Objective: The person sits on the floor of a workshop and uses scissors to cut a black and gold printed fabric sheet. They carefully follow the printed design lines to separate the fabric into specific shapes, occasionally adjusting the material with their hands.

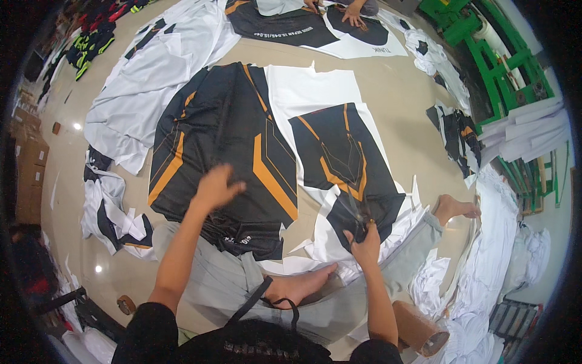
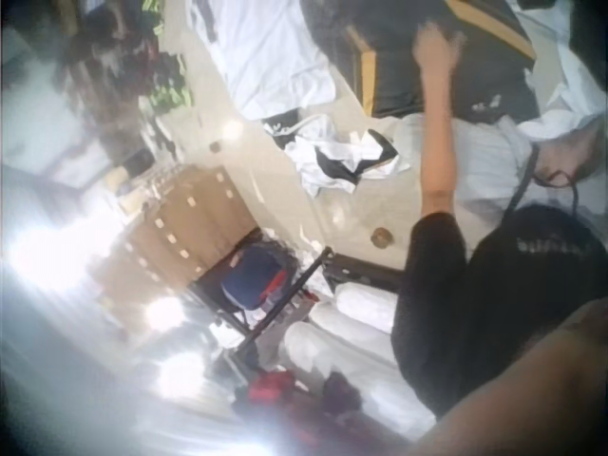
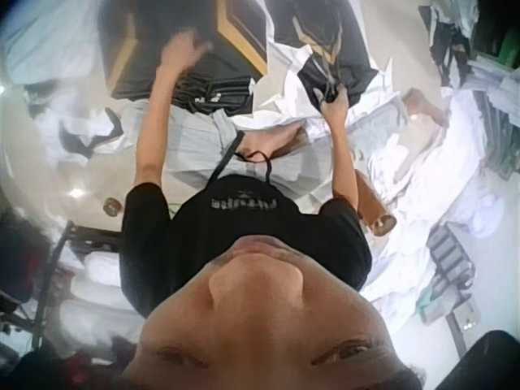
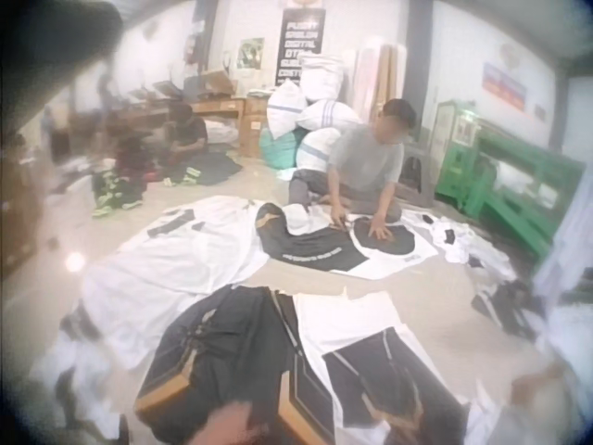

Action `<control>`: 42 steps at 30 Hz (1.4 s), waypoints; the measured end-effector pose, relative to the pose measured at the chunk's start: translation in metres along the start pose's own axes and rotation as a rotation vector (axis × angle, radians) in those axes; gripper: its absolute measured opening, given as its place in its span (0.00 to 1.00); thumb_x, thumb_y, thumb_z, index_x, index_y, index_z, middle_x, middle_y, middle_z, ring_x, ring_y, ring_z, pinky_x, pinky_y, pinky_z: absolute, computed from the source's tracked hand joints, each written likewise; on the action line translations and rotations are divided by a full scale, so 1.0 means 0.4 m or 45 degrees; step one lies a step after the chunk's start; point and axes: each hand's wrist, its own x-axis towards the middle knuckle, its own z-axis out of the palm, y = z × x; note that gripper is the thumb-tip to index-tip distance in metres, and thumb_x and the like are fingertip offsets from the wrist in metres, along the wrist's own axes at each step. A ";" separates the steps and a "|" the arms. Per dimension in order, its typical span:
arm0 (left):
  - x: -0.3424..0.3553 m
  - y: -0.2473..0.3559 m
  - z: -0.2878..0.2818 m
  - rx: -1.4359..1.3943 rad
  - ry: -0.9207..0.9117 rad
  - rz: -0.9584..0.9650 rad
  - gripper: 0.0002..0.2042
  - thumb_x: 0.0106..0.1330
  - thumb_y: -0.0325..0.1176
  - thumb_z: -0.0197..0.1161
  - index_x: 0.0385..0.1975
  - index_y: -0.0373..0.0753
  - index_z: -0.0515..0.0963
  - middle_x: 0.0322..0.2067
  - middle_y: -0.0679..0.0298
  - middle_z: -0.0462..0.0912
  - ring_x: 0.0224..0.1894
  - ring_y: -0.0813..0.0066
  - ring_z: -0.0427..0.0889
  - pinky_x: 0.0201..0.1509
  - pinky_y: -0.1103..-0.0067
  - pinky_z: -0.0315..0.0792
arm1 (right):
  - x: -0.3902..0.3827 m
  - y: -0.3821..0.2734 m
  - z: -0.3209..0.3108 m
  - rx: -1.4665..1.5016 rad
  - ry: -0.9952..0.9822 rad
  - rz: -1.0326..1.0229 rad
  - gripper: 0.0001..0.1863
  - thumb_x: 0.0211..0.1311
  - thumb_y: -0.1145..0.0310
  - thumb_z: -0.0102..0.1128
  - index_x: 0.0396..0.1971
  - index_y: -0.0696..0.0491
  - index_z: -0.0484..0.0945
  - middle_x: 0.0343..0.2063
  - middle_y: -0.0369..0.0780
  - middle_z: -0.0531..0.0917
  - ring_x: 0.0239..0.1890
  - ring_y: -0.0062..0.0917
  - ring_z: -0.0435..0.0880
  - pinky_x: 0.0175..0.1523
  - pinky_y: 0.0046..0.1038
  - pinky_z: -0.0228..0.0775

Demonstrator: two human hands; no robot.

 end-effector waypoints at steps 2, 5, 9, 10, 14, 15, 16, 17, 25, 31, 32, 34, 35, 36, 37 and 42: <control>0.136 -0.112 0.000 0.024 0.556 0.111 0.44 0.60 0.61 0.71 0.70 0.39 0.66 0.72 0.48 0.66 0.72 0.45 0.67 0.67 0.44 0.65 | 0.073 -0.042 0.053 0.025 0.041 -0.041 0.37 0.53 0.49 0.82 0.48 0.62 0.73 0.40 0.58 0.82 0.45 0.55 0.83 0.50 0.44 0.75; 0.196 -0.227 -0.016 0.138 0.479 -0.450 0.55 0.58 0.74 0.64 0.80 0.46 0.52 0.81 0.54 0.43 0.82 0.43 0.39 0.70 0.28 0.44 | 0.160 -0.065 0.091 0.042 0.092 -0.146 0.37 0.54 0.49 0.81 0.50 0.62 0.73 0.42 0.58 0.82 0.48 0.55 0.82 0.53 0.44 0.74; 0.094 -0.327 0.049 -0.058 0.323 -0.929 0.68 0.48 0.87 0.57 0.82 0.48 0.37 0.83 0.55 0.28 0.82 0.40 0.24 0.72 0.27 0.34 | 0.218 -0.045 0.099 0.076 0.009 -0.169 0.39 0.53 0.48 0.81 0.54 0.62 0.73 0.46 0.56 0.82 0.51 0.54 0.81 0.55 0.45 0.73; 0.053 -0.351 0.064 -0.146 0.289 -1.043 0.72 0.45 0.89 0.55 0.82 0.46 0.34 0.83 0.55 0.26 0.82 0.39 0.22 0.74 0.29 0.32 | 0.211 -0.041 0.098 0.080 0.021 -0.167 0.39 0.53 0.50 0.82 0.54 0.62 0.73 0.46 0.55 0.83 0.52 0.53 0.81 0.57 0.45 0.73; -0.069 -0.495 0.065 0.079 -0.319 -1.178 0.79 0.41 0.88 0.61 0.80 0.34 0.29 0.81 0.47 0.23 0.81 0.35 0.20 0.75 0.32 0.36 | 0.193 -0.046 0.136 0.103 0.069 -0.242 0.39 0.52 0.53 0.83 0.57 0.62 0.74 0.51 0.52 0.83 0.56 0.49 0.80 0.61 0.45 0.70; -0.075 -0.491 0.050 0.104 -0.465 -1.193 0.80 0.40 0.88 0.62 0.79 0.31 0.28 0.81 0.45 0.22 0.81 0.35 0.20 0.76 0.32 0.38 | 0.178 -0.028 0.150 0.080 0.102 -0.262 0.39 0.52 0.54 0.83 0.57 0.62 0.74 0.51 0.52 0.83 0.57 0.49 0.80 0.62 0.45 0.70; -0.076 -0.452 0.042 0.121 -0.381 -1.140 0.76 0.43 0.84 0.65 0.79 0.30 0.34 0.81 0.44 0.28 0.81 0.33 0.26 0.76 0.33 0.40 | 0.167 -0.017 0.150 0.047 0.151 -0.271 0.39 0.52 0.54 0.83 0.57 0.62 0.74 0.52 0.52 0.83 0.58 0.49 0.79 0.62 0.45 0.70; -0.079 -0.413 0.029 0.136 -0.292 -1.090 0.73 0.45 0.80 0.68 0.78 0.30 0.40 0.80 0.42 0.33 0.80 0.32 0.31 0.76 0.35 0.43 | 0.161 -0.003 0.148 0.040 0.173 -0.303 0.39 0.52 0.54 0.83 0.56 0.62 0.74 0.51 0.52 0.83 0.58 0.50 0.79 0.62 0.45 0.70; -0.191 0.133 0.235 0.069 0.372 0.448 0.36 0.57 0.46 0.75 0.65 0.39 0.72 0.65 0.51 0.70 0.71 0.47 0.66 0.71 0.50 0.60 | 0.077 -0.065 0.029 0.152 -0.067 -0.232 0.37 0.50 0.53 0.84 0.50 0.64 0.75 0.41 0.56 0.85 0.47 0.54 0.84 0.52 0.44 0.76; -0.306 0.174 0.355 0.359 0.046 0.517 0.21 0.57 0.35 0.72 0.52 0.42 0.79 0.50 0.61 0.79 0.55 0.60 0.76 0.57 0.61 0.65 | -0.012 -0.107 0.006 0.479 -0.968 0.130 0.30 0.55 0.48 0.81 0.35 0.60 0.76 0.26 0.39 0.81 0.30 0.26 0.80 0.36 0.30 0.72; -0.316 0.160 0.365 0.392 0.002 0.510 0.19 0.56 0.32 0.71 0.50 0.42 0.79 0.49 0.62 0.80 0.53 0.60 0.76 0.54 0.62 0.65 | -0.022 -0.104 0.009 0.508 -1.062 0.209 0.30 0.55 0.47 0.81 0.34 0.59 0.76 0.25 0.38 0.80 0.29 0.24 0.79 0.35 0.29 0.71; -0.328 0.141 0.365 0.315 -0.009 0.496 0.16 0.55 0.28 0.69 0.45 0.41 0.79 0.44 0.59 0.82 0.48 0.58 0.79 0.52 0.63 0.66 | -0.032 -0.112 0.022 0.571 -1.249 0.362 0.30 0.55 0.45 0.81 0.32 0.58 0.76 0.24 0.36 0.79 0.28 0.21 0.77 0.33 0.26 0.69; -0.330 0.133 0.369 0.275 -0.028 0.468 0.15 0.56 0.29 0.69 0.44 0.40 0.79 0.44 0.58 0.82 0.48 0.57 0.80 0.52 0.62 0.66 | -0.032 -0.091 0.049 0.438 -1.214 0.232 0.31 0.55 0.44 0.80 0.31 0.58 0.75 0.23 0.36 0.78 0.25 0.19 0.76 0.30 0.24 0.68; -0.337 0.120 0.373 0.239 -0.052 0.429 0.15 0.57 0.31 0.69 0.44 0.39 0.79 0.43 0.57 0.81 0.48 0.56 0.80 0.53 0.62 0.67 | -0.032 -0.112 0.053 0.450 -1.254 0.258 0.32 0.56 0.43 0.80 0.31 0.59 0.75 0.23 0.36 0.78 0.24 0.19 0.76 0.29 0.24 0.68; -0.342 0.125 0.362 0.198 -0.038 0.415 0.16 0.58 0.34 0.70 0.45 0.39 0.78 0.44 0.55 0.81 0.49 0.55 0.80 0.53 0.61 0.67 | -0.027 -0.144 0.049 0.458 -1.289 0.292 0.32 0.56 0.43 0.79 0.31 0.59 0.75 0.23 0.36 0.78 0.24 0.18 0.76 0.28 0.23 0.67; -0.276 0.153 0.286 -0.048 0.049 0.271 0.24 0.62 0.47 0.71 0.51 0.37 0.76 0.49 0.49 0.81 0.55 0.49 0.80 0.58 0.57 0.69 | -0.041 -0.167 0.102 0.784 -1.351 0.534 0.30 0.63 0.43 0.74 0.34 0.58 0.75 0.22 0.36 0.78 0.23 0.19 0.78 0.27 0.23 0.69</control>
